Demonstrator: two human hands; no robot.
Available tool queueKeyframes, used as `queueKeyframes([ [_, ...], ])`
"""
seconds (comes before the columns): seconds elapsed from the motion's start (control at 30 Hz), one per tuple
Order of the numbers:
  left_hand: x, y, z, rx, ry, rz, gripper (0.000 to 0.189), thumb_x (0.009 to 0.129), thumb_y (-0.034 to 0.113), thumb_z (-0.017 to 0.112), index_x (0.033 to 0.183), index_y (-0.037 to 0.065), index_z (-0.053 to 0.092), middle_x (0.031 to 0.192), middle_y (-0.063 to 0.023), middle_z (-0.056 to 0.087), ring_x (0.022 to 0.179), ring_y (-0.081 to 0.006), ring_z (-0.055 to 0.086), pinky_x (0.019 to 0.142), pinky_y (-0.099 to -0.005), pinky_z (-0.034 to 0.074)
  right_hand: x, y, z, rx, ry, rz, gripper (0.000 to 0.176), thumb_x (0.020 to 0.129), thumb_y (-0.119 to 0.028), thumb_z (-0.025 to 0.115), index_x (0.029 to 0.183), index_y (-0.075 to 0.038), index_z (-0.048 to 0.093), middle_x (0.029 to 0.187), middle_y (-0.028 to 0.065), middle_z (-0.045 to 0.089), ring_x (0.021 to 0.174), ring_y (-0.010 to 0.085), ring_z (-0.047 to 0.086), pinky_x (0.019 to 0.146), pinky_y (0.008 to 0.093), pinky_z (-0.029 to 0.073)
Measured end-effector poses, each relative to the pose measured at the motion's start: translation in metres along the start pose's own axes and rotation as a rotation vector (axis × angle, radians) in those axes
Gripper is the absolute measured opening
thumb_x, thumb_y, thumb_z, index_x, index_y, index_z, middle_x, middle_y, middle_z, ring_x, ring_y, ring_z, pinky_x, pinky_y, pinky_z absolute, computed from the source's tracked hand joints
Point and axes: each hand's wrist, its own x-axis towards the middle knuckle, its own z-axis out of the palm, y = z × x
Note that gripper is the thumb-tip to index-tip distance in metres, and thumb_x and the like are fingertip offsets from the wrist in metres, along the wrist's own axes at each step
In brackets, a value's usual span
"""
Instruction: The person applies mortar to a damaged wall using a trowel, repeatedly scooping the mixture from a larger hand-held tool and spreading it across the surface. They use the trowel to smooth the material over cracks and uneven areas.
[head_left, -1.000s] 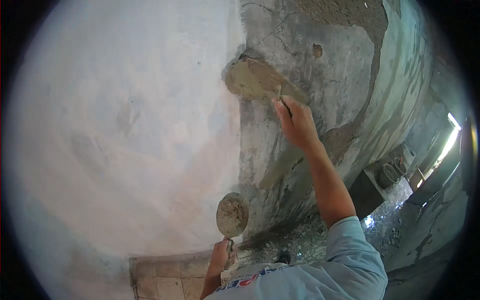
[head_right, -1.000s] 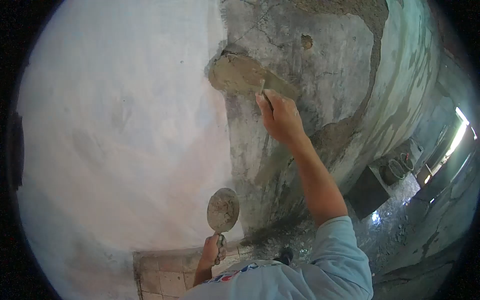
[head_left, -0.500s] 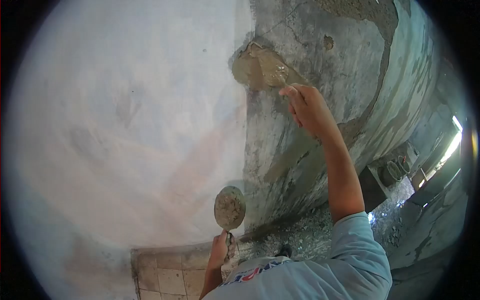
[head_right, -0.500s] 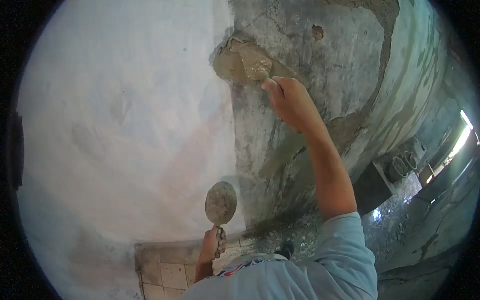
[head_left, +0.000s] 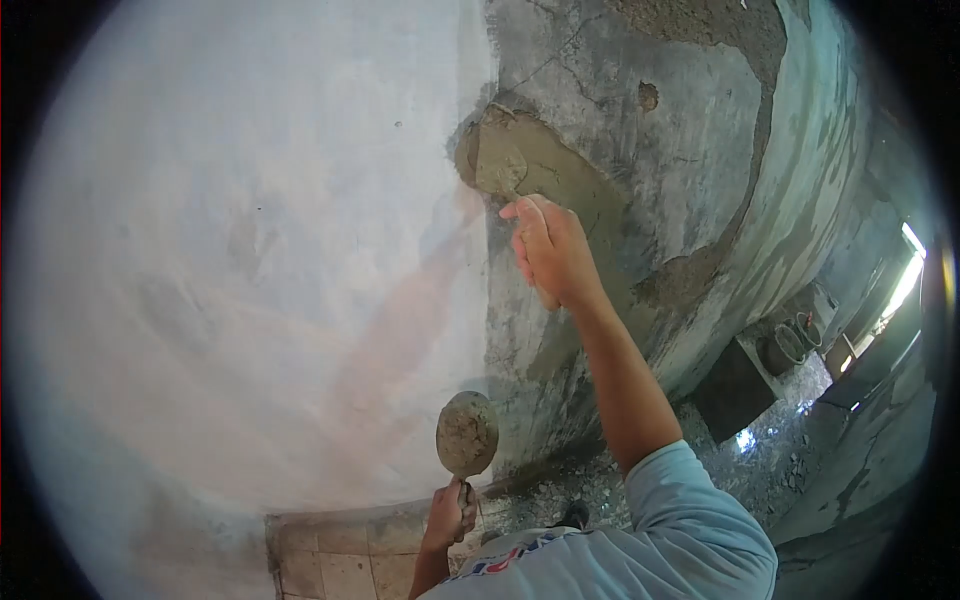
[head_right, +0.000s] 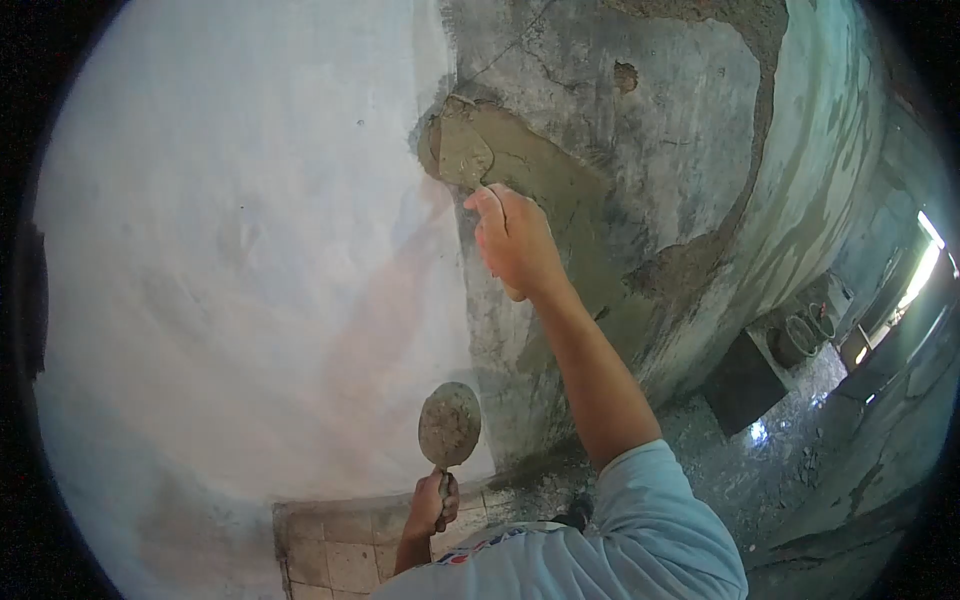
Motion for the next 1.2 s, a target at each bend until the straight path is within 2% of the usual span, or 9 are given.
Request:
queueKeyframes([
  [0.1,0.002,-0.005,-0.001,0.01,0.006,0.004,0.05,0.108,0.048,0.04,0.079,0.008,0.05,0.055,-0.0007,0.043,0.038,-0.0116,0.037,0.036,-0.0296,0.028,-0.002,-0.004,-0.004,-0.086,-0.025,-0.037,0.041,0.108,-0.029,0.041,0.104,0.005,0.064,0.059,0.0005,0.049,0.046,0.0095,0.045,0.045,0.0293,0.038],
  [0.2,0.002,-0.004,0.001,0.032,0.019,-0.002,0.052,0.108,0.05,0.04,0.078,0.008,0.05,0.054,-0.0005,0.041,0.037,-0.0118,0.036,0.035,-0.029,0.028,-0.019,-0.029,-0.018,0.026,-0.083,0.206,0.039,0.106,-0.029,0.043,0.105,0.004,0.064,0.059,0.0023,0.052,0.047,0.0118,0.05,0.047,0.0323,0.042],
  [0.23,0.003,-0.003,0.003,0.036,0.021,0.01,0.054,0.107,0.052,0.04,0.077,0.009,0.049,0.053,-0.0002,0.041,0.036,-0.0119,0.036,0.034,-0.0286,0.028,-0.024,-0.027,-0.021,0.042,-0.084,0.214,0.04,0.106,-0.029,0.043,0.105,0.004,0.064,0.06,0.0021,0.052,0.047,0.0117,0.05,0.047,0.0323,0.042],
  [0.3,0.003,-0.001,0.003,0.034,-0.006,0.005,0.055,0.107,0.054,0.04,0.075,0.009,0.049,0.052,0.0004,0.04,0.036,-0.0117,0.036,0.033,-0.0279,0.028,-0.029,-0.024,-0.028,0.063,-0.084,0.21,0.041,0.107,-0.03,0.042,0.106,0.005,0.064,0.06,0.0016,0.051,0.048,0.0114,0.05,0.047,0.0323,0.041],
  [0.4,0.001,0.002,0.006,0.035,-0.006,0.004,0.054,0.107,0.051,0.042,0.076,0.008,0.05,0.054,-0.0004,0.042,0.037,-0.0117,0.038,0.035,-0.0286,0.029,-0.023,-0.012,-0.021,0.079,0.035,0.077,0.04,0.107,-0.029,0.043,0.105,0.005,0.063,0.061,0.0017,0.051,0.047,0.0115,0.049,0.047,0.0318,0.041],
  [0.6,-0.002,0.0,0.006,0.062,-0.03,0.012,0.053,0.107,0.05,0.041,0.074,0.009,0.048,0.053,-0.0006,0.042,0.035,-0.0122,0.037,0.033,-0.0291,0.028,-0.004,-0.001,-0.002,0.136,0.005,0.01,0.039,0.107,-0.028,0.042,0.102,0.005,0.062,0.059,0.0024,0.051,0.046,0.0117,0.047,0.045,0.0321,0.041],
  [0.7,0.0,-0.007,0.002,0.036,-0.006,0.011,0.05,0.107,0.047,0.041,0.076,0.009,0.048,0.053,-0.0009,0.042,0.034,-0.0123,0.036,0.033,-0.0294,0.027,-0.003,0.004,0.005,0.173,-0.014,0.031,0.041,0.107,-0.029,0.04,0.102,0.006,0.062,0.057,0.0027,0.05,0.045,0.012,0.047,0.044,0.0323,0.04],
  [1.0,0.005,-0.003,-0.011,-0.001,0.051,0.001,0.051,0.108,0.048,0.04,0.08,0.007,0.051,0.054,-0.0005,0.042,0.037,-0.0117,0.037,0.035,-0.0291,0.029,0.002,-0.017,-0.002,-0.017,-0.006,0.065,0.044,0.105,-0.031,0.042,0.097,0.006,0.064,0.053,0.0036,0.048,0.043,0.0144,0.05,0.044,0.0333,0.041],
  [1.2,0.007,0.003,-0.009,0.004,0.018,0.011,0.053,0.107,0.051,0.041,0.077,0.008,0.05,0.053,-0.0001,0.042,0.036,-0.0114,0.037,0.034,-0.0281,0.029,-0.026,-0.023,-0.026,-0.092,-0.028,0.213,0.043,0.105,-0.032,0.043,0.096,0.004,0.065,0.058,0.004,0.053,0.044,0.0153,0.05,0.048,0.033,0.043],
])
